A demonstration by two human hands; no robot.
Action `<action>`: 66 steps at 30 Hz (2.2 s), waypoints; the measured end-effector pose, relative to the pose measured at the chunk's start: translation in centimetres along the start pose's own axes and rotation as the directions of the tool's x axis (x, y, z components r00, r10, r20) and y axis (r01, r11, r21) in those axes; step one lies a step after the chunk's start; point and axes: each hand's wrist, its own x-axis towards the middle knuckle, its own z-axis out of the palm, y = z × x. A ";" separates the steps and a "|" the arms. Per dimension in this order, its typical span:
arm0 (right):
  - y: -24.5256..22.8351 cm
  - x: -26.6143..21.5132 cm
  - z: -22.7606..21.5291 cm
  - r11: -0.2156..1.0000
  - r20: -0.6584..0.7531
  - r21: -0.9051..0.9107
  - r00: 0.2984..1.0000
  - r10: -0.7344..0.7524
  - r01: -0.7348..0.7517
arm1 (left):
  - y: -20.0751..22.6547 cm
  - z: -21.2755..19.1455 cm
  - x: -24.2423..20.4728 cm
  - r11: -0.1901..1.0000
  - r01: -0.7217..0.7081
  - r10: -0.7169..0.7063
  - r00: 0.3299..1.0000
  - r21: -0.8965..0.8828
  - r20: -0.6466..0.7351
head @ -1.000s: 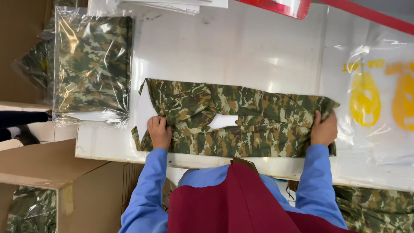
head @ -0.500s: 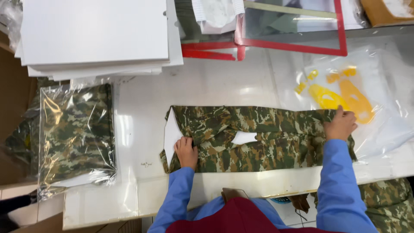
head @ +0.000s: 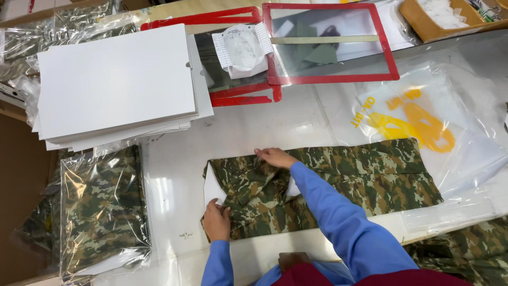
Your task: The person folds camouflage-patterned garments around white cardstock inserts and places them into clear plastic bags.
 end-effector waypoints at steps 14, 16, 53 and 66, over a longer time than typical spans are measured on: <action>-0.4 -6.1 13.9 0.810 -0.129 -0.411 0.852 -0.507 0.419 | -4.2 1.4 5.1 0.960 0.085 -0.030 0.978 -0.266 0.206; 0.9 -4.8 14.9 0.806 -0.156 -0.411 0.838 -0.523 0.427 | -2.5 0.5 4.4 0.970 0.094 -0.057 0.985 -0.226 0.165; -13.4 0.6 -1.8 0.686 -0.230 -0.305 0.648 -0.726 0.660 | -4.3 4.0 5.0 0.967 0.172 -0.152 0.982 -0.188 0.113; -19.5 16.7 -17.3 0.531 -0.350 -0.844 0.828 -0.439 -0.075 | -1.3 3.7 1.6 0.982 0.154 -0.178 0.950 -0.111 -0.257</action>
